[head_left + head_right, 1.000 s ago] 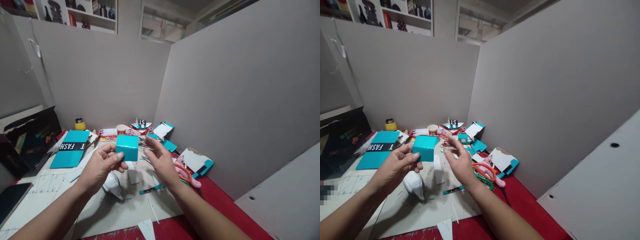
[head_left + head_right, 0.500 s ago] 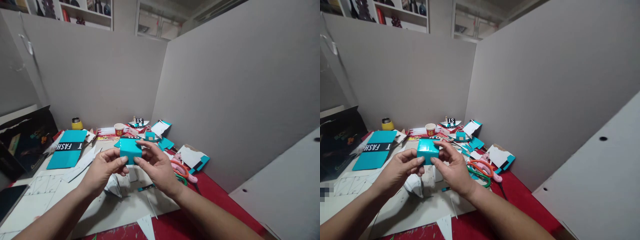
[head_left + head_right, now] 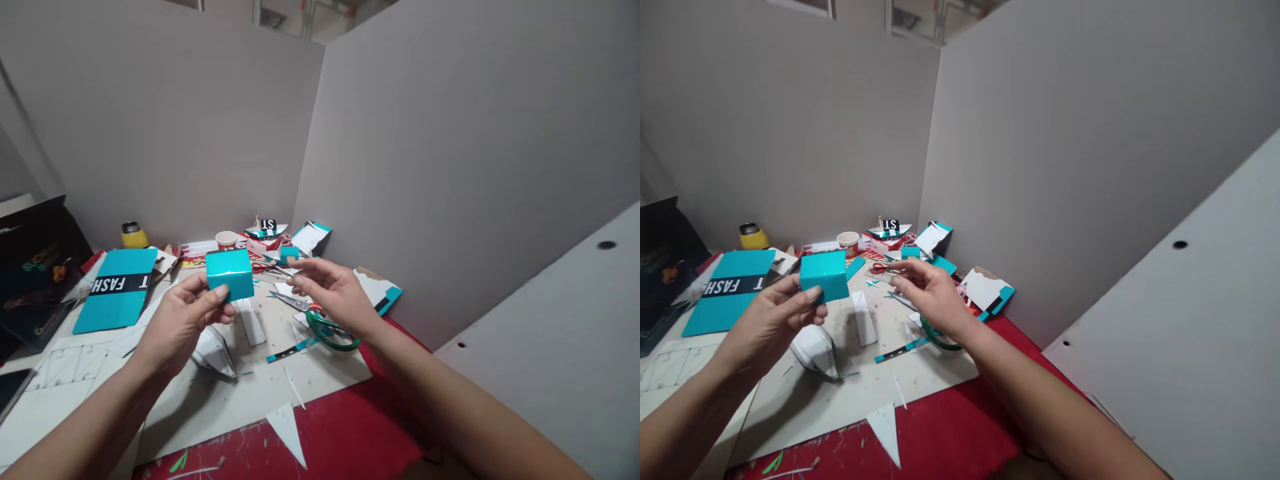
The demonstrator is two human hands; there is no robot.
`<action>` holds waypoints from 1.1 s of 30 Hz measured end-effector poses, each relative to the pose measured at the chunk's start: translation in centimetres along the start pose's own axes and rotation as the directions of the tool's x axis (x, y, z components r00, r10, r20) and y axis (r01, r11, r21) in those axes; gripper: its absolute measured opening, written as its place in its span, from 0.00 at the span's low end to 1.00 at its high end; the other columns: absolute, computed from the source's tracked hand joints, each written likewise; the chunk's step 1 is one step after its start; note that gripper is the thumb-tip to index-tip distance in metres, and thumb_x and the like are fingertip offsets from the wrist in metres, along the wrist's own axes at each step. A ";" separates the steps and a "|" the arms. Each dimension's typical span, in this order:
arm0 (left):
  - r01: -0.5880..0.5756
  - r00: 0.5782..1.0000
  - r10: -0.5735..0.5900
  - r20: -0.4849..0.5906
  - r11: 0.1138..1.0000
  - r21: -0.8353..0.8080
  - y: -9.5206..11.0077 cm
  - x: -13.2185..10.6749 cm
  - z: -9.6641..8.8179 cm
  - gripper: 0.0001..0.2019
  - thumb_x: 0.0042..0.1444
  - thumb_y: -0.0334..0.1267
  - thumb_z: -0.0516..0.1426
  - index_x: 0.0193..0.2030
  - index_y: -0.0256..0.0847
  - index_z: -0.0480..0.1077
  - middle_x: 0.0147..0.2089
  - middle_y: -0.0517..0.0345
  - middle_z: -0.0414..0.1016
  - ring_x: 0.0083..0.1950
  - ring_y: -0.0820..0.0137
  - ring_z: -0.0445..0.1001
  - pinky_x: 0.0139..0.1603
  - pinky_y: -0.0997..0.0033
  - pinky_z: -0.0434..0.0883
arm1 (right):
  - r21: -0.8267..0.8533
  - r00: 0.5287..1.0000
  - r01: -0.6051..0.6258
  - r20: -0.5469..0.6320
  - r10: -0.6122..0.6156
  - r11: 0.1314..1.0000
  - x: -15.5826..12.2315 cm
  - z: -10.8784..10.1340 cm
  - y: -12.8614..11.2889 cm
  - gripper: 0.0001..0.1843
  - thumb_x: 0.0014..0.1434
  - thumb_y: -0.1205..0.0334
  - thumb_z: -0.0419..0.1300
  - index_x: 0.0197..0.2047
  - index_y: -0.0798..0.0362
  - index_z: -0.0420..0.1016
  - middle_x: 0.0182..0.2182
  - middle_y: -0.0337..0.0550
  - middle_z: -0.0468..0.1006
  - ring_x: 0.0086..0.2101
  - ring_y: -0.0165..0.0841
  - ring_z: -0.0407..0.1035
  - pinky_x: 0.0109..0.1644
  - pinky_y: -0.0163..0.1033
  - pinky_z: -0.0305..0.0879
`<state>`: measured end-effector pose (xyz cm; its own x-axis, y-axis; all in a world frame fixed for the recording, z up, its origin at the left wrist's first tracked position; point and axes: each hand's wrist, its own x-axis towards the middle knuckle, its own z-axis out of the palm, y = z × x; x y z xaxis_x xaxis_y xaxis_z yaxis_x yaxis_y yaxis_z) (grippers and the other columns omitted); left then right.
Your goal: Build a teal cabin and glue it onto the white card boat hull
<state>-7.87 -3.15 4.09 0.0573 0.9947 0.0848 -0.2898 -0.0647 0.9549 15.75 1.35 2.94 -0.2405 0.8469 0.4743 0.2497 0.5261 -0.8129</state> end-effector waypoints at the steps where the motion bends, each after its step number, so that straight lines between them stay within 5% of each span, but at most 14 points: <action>1: 0.002 1.000 -0.002 -0.015 1.000 -0.004 0.0 0.1 -0.1 0.10 0.48 0.37 0.68 0.38 0.40 0.77 0.32 0.62 0.77 0.28 0.77 0.75 0.30 0.78 0.74 | -0.066 1.000 -0.007 -0.011 0.006 0.998 0.0 -0.7 0.6 0.14 0.58 0.56 0.60 0.45 0.53 0.76 0.32 0.42 0.80 0.31 0.33 0.74 0.37 0.43 0.72; 8: -0.004 0.999 0.003 0.032 0.999 0.037 -0.5 0.4 -0.5 0.05 0.49 0.33 0.65 0.34 0.40 0.77 0.30 0.59 0.77 0.31 0.74 0.75 0.31 0.77 0.74 | -0.206 0.997 -0.036 -0.073 0.022 0.978 -1.3 -2.8 3.0 0.08 0.57 0.58 0.61 0.37 0.53 0.78 0.30 0.43 0.81 0.30 0.35 0.73 0.34 0.43 0.70; 11: 0.008 0.991 -0.015 0.130 0.998 0.056 -0.6 0.2 -0.5 0.04 0.49 0.29 0.62 0.32 0.39 0.77 0.29 0.58 0.75 0.30 0.73 0.72 0.30 0.75 0.73 | -0.163 0.993 -0.003 -0.114 -0.016 0.987 -1.7 -2.3 2.2 0.10 0.59 0.58 0.60 0.42 0.53 0.77 0.36 0.45 0.81 0.35 0.35 0.75 0.39 0.44 0.73; 14: -0.006 0.985 -0.012 0.173 0.995 0.103 -0.6 0.0 -0.4 0.05 0.48 0.28 0.60 0.29 0.39 0.77 0.27 0.59 0.74 0.29 0.74 0.70 0.30 0.74 0.72 | -0.126 0.977 0.159 -0.126 -0.174 0.979 -2.1 -1.1 0.9 0.21 0.58 0.60 0.61 0.55 0.52 0.71 0.44 0.47 0.79 0.36 0.34 0.74 0.42 0.45 0.74; 20: -0.086 0.967 0.003 0.255 0.946 0.314 -1.1 -0.3 -0.5 0.06 0.50 0.28 0.58 0.29 0.40 0.76 0.28 0.62 0.74 0.30 0.73 0.70 0.35 0.75 0.70 | -0.061 0.897 0.424 -0.113 -0.428 0.904 -2.7 0.9 -1.1 0.38 0.58 0.67 0.61 0.68 0.43 0.53 0.52 0.47 0.75 0.38 0.33 0.75 0.42 0.44 0.77; 26: -0.138 0.956 -0.015 0.294 0.858 0.494 -1.7 -0.3 -0.3 0.06 0.53 0.29 0.56 0.28 0.38 0.74 0.28 0.60 0.74 0.32 0.72 0.70 0.36 0.74 0.68 | -0.197 0.747 0.627 -0.123 -0.654 0.754 -2.4 0.7 -1.0 0.24 0.59 0.74 0.57 0.58 0.51 0.68 0.48 0.49 0.80 0.46 0.34 0.75 0.48 0.42 0.76; 33: -0.087 0.957 -0.077 0.281 0.845 0.527 -2.3 -0.1 -0.1 0.06 0.54 0.28 0.55 0.31 0.39 0.73 0.25 0.63 0.71 0.27 0.74 0.69 0.31 0.74 0.67 | -0.471 0.597 0.701 -0.023 -0.802 0.536 -2.0 0.5 0.0 0.13 0.62 0.71 0.54 0.50 0.60 0.71 0.37 0.56 0.82 0.40 0.37 0.77 0.38 0.43 0.77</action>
<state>-7.33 -3.08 1.81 0.3458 0.9342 0.0874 0.2537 -0.1828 0.9499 15.79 -0.39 1.77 -0.3221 0.0859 0.9428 0.4074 0.9115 0.0561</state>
